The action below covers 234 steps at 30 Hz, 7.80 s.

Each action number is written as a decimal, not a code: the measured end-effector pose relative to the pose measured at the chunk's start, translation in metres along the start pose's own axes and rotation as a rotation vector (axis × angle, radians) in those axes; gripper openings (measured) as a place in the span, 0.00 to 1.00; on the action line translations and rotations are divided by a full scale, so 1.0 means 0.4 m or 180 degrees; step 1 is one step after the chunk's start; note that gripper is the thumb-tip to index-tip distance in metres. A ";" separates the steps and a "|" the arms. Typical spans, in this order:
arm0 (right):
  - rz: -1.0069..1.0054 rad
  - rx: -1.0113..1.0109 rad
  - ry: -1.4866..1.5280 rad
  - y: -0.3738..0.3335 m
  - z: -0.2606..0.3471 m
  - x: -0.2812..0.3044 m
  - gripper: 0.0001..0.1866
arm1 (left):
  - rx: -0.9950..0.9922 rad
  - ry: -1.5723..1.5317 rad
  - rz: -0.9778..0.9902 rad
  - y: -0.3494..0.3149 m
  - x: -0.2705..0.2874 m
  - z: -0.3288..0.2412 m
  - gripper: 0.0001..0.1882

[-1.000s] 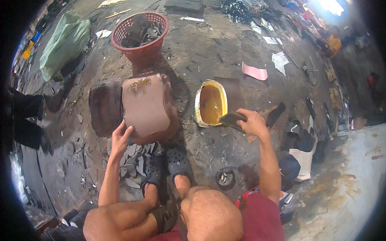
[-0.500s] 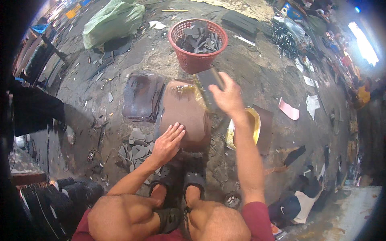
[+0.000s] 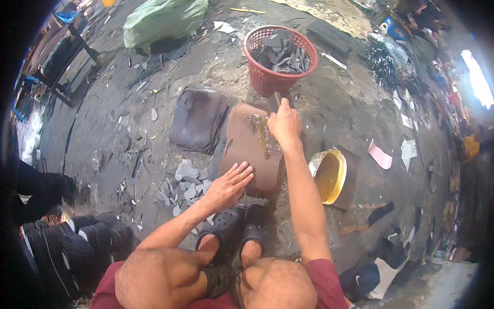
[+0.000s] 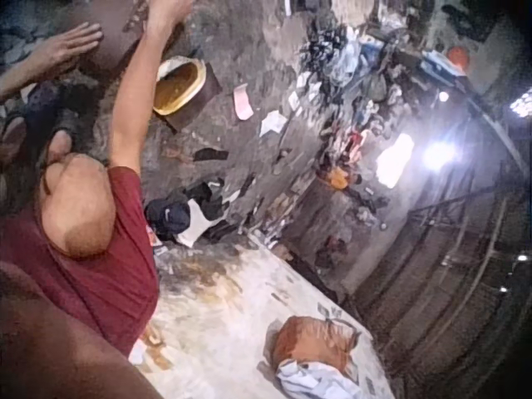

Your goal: The person applies a yellowish adhesive to a brown shoe sole using a brush. They repeatedly dip the brush into a container and spread the glue across the sole surface, then set the sole aside.

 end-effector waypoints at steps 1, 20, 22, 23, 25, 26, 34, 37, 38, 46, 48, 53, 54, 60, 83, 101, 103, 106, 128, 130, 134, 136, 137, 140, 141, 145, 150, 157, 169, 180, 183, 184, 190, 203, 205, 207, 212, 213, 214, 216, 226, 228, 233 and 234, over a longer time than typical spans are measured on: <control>-0.0028 0.0209 0.0108 0.036 0.032 0.008 0.26 | 0.0016 -0.0041 0.0046 0.001 0.004 0.000 0.28; 0.0197 0.1282 -0.0594 0.030 0.111 0.027 0.19 | -0.0052 0.0081 -0.0039 0.032 0.004 0.006 0.34; 0.0299 0.1509 -0.0744 -0.044 0.143 0.011 0.17 | 0.0022 0.0296 -0.0125 0.018 -0.012 -0.010 0.36; 0.0384 0.1733 -0.0860 -0.096 0.183 0.011 0.17 | 0.0001 0.0289 -0.0131 0.008 -0.023 -0.026 0.36; 0.0750 0.1941 -0.1054 -0.191 0.223 -0.016 0.14 | -0.0067 0.0241 -0.0133 -0.006 -0.042 -0.081 0.36; 0.0512 0.2104 -0.0902 -0.245 0.233 -0.022 0.14 | -0.0226 -0.0121 -0.0239 -0.029 -0.070 -0.097 0.37; -0.0694 0.2703 -0.0912 -0.560 0.215 -0.055 0.20 | -0.0190 -0.0984 0.1333 -0.138 -0.238 -0.154 0.25; 0.0642 0.2030 0.1123 -0.524 0.198 0.017 0.21 | -0.0201 -0.0978 0.1205 -0.147 -0.253 -0.122 0.24; 0.0376 0.1898 0.1392 -0.481 0.180 0.090 0.21 | -0.0343 -0.0955 0.1039 -0.135 -0.267 -0.104 0.25; 0.0098 0.2201 0.0720 -0.083 0.024 0.096 0.28 | 0.0271 0.0303 -0.0018 0.050 -0.072 -0.050 0.26; 0.0390 0.2534 0.0790 -0.003 0.014 0.004 0.30 | 0.0053 0.0333 -0.0218 0.052 -0.075 -0.041 0.24; 0.0973 0.2389 -0.0145 0.125 0.090 0.004 0.30 | -0.0017 0.0457 -0.0158 0.020 -0.075 -0.033 0.22; 0.1190 0.2260 -0.0496 0.141 0.107 0.001 0.28 | -0.0025 0.0483 -0.0153 0.012 -0.074 -0.034 0.22; 0.0233 0.3996 -0.0801 0.061 0.205 -0.028 0.22 | 0.0145 0.0426 -0.0114 0.030 -0.070 -0.048 0.21; 0.0304 0.0547 -0.0505 -0.163 -0.184 0.080 0.26 | 0.0447 0.0368 -0.0034 0.046 -0.041 -0.019 0.24; 0.0298 0.1376 0.0663 -0.465 -0.076 0.136 0.18 | 0.2745 -0.2901 -0.2110 -0.111 0.068 0.235 0.23; -0.0372 0.1213 0.0603 -0.368 -0.057 0.202 0.19 | 0.2695 -0.2851 -0.2203 -0.103 0.060 0.215 0.23; -0.0242 0.1616 -0.0952 -0.256 -0.002 0.082 0.21 | 0.2650 -0.2739 -0.2265 -0.075 0.066 0.191 0.23; -0.0491 0.2309 -0.0481 -0.502 0.051 0.036 0.26 | 0.2445 -0.2738 -0.2136 -0.065 0.121 0.127 0.24; -0.0499 0.2345 -0.0547 -0.526 0.039 0.024 0.28 | 0.2493 -0.2955 -0.2206 -0.057 0.112 0.112 0.25; -0.0353 0.2395 -0.0552 -0.550 0.016 0.013 0.28 | 0.2129 -0.2813 -0.2436 -0.048 0.097 0.100 0.25; -0.0336 0.2431 -0.0566 -0.556 0.015 0.036 0.29 | 0.2157 -0.2911 -0.2412 -0.035 0.095 0.089 0.27; -0.0076 0.2269 -0.0262 -0.553 0.006 0.046 0.29 | 0.2202 -0.2822 -0.2418 -0.034 0.096 0.078 0.30; 0.0210 0.1863 0.0576 -0.541 -0.022 0.103 0.30 | 0.2150 -0.3456 -0.2294 -0.009 0.098 0.053 0.31; 0.0158 0.1760 0.0893 -0.534 -0.028 0.127 0.30 | 0.1906 -0.3647 -0.2445 -0.003 0.121 0.058 0.30; -0.0314 0.1244 0.1568 -0.511 -0.094 0.236 0.21 | 0.1385 -0.3499 -0.3064 0.042 0.278 0.178 0.30; -0.0566 0.0702 0.1932 -0.507 -0.164 0.309 0.17 | 0.2093 -0.3736 -0.3700 -0.008 0.372 0.434 0.33; -0.0614 0.0487 0.2108 -0.443 -0.146 0.277 0.18 | 0.3334 -0.1245 -0.3408 -0.289 0.313 0.735 0.33; -0.0289 0.0979 0.0355 -0.100 0.047 0.124 0.20 | 0.0124 0.0316 -0.0340 0.011 0.036 -0.016 0.29; 0.0070 -0.0169 -0.0214 -0.128 -0.028 0.072 0.24 | 0.0019 0.0286 -0.0282 -0.033 -0.005 -0.018 0.31; 0.0280 -0.0164 -0.0213 -0.087 0.000 0.042 0.21 | 0.0093 0.0241 -0.0234 -0.046 -0.002 -0.015 0.32; 0.0311 -0.0064 -0.0283 -0.074 0.027 0.028 0.21 | 0.0109 0.0208 -0.0169 -0.047 0.001 -0.016 0.33; 0.1106 0.0994 -0.0517 0.153 0.205 -0.027 0.20 | 0.0042 0.0224 -0.0091 -0.045 -0.012 -0.002 0.34; 0.0502 0.1197 -0.0713 0.073 0.082 0.052 0.21 | 0.0060 -0.0069 -0.0051 0.014 0.006 -0.005 0.40; 0.0598 0.1277 -0.0534 0.037 0.097 0.000 0.21 | 0.0108 -0.0003 -0.0048 0.003 0.007 0.005 0.40; 0.0734 0.1638 -0.0713 -0.041 0.161 0.002 0.20 | 0.0104 0.0129 -0.0118 -0.006 0.012 0.008 0.39; 0.0537 0.2399 -0.0816 -0.262 0.242 -0.045 0.16 | -0.0171 -0.0088 -0.0565 -0.044 -0.030 -0.061 0.33; 0.0485 0.2458 -0.0681 -0.310 0.258 -0.049 0.16 | -0.0286 -0.0268 -0.0593 -0.078 -0.066 -0.077 0.31; 0.0471 0.2550 -0.0733 -0.359 0.277 -0.054 0.17 | -0.0316 -0.0544 -0.0140 -0.102 -0.100 -0.088 0.29; 0.0155 0.2725 -0.0944 -0.449 0.287 -0.058 0.19 | -0.0468 -0.1002 0.0398 -0.137 -0.187 -0.105 0.24; -0.0626 0.1664 0.1674 -0.292 0.099 0.239 0.18 | -0.0007 -0.0143 0.0181 -0.066 -0.096 -0.092 0.35; -0.0382 0.1394 0.1069 -0.172 0.018 0.199 0.23 | 0.0389 0.0186 0.0027 0.007 -0.064 -0.077 0.36; 0.0125 0.2063 0.0473 0.069 -0.023 -0.015 0.25 | 0.0149 0.0273 -0.0069 0.012 -0.087 -0.047 0.30; 0.0367 0.1588 -0.0104 0.133 -0.034 -0.017 0.27 | 0.0165 0.0260 -0.0056 0.004 -0.085 -0.043 0.30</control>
Point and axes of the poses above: each hand's wrist, its own y-axis towards the middle knuckle, its own x-axis out of the back of the hand, z = x × y, the point moved 6 cm from there along y, towards the middle knuckle, and after that the axes turned 15 degrees about -y, right-handed, at the moved point
